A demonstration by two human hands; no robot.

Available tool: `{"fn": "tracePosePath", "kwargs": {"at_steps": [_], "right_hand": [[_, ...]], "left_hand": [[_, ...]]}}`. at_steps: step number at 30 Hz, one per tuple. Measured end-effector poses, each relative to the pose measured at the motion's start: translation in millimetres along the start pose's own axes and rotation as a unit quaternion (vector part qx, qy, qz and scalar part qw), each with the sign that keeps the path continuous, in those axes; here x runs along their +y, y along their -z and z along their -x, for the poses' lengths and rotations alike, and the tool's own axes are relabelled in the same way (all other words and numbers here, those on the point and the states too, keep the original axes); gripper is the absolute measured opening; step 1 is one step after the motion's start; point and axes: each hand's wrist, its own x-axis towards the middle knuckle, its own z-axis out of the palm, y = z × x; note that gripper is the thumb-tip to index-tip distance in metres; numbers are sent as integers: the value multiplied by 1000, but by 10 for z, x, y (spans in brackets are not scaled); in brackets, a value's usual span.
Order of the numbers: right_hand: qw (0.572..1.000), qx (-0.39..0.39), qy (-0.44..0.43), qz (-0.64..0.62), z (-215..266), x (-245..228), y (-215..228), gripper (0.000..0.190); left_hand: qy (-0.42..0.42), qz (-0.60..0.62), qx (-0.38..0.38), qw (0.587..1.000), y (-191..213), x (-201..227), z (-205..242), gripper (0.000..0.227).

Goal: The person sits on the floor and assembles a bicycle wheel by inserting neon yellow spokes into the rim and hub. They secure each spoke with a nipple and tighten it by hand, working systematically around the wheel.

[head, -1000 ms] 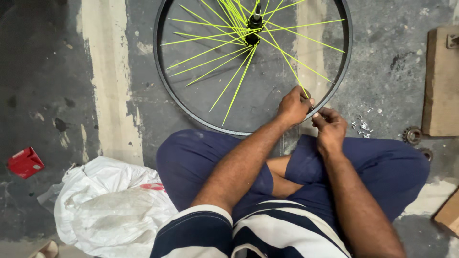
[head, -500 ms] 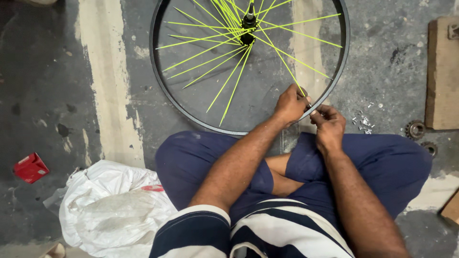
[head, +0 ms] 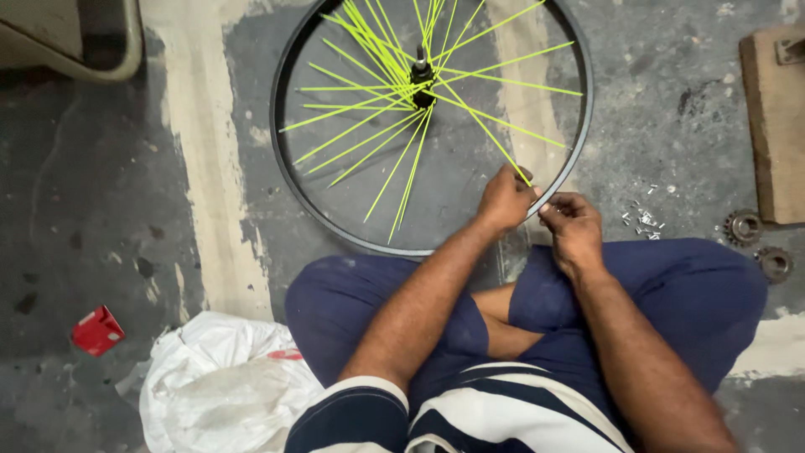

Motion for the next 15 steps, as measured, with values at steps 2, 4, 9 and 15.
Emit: {"fn": "tracePosePath", "kwargs": {"at_steps": [2, 4, 9, 15], "right_hand": [[1000, -1, -2, 16, 7, -16, -4, 20], [999, 0, -16, 39, 37, -42, -10, 20], [999, -5, 7, 43, 68, -92, -48, 20], [999, 7, -4, 50, 71, -97, -45, 21]], "left_hand": [[-19, -94, 31, 995, 47, 91, 69, 43], [-28, -83, 42, 995, 76, 119, 105, 47], [-37, -54, -25, 998, 207, 145, 102, 50], [-53, -29, -20, 998, 206, 151, 143, 52]]}}
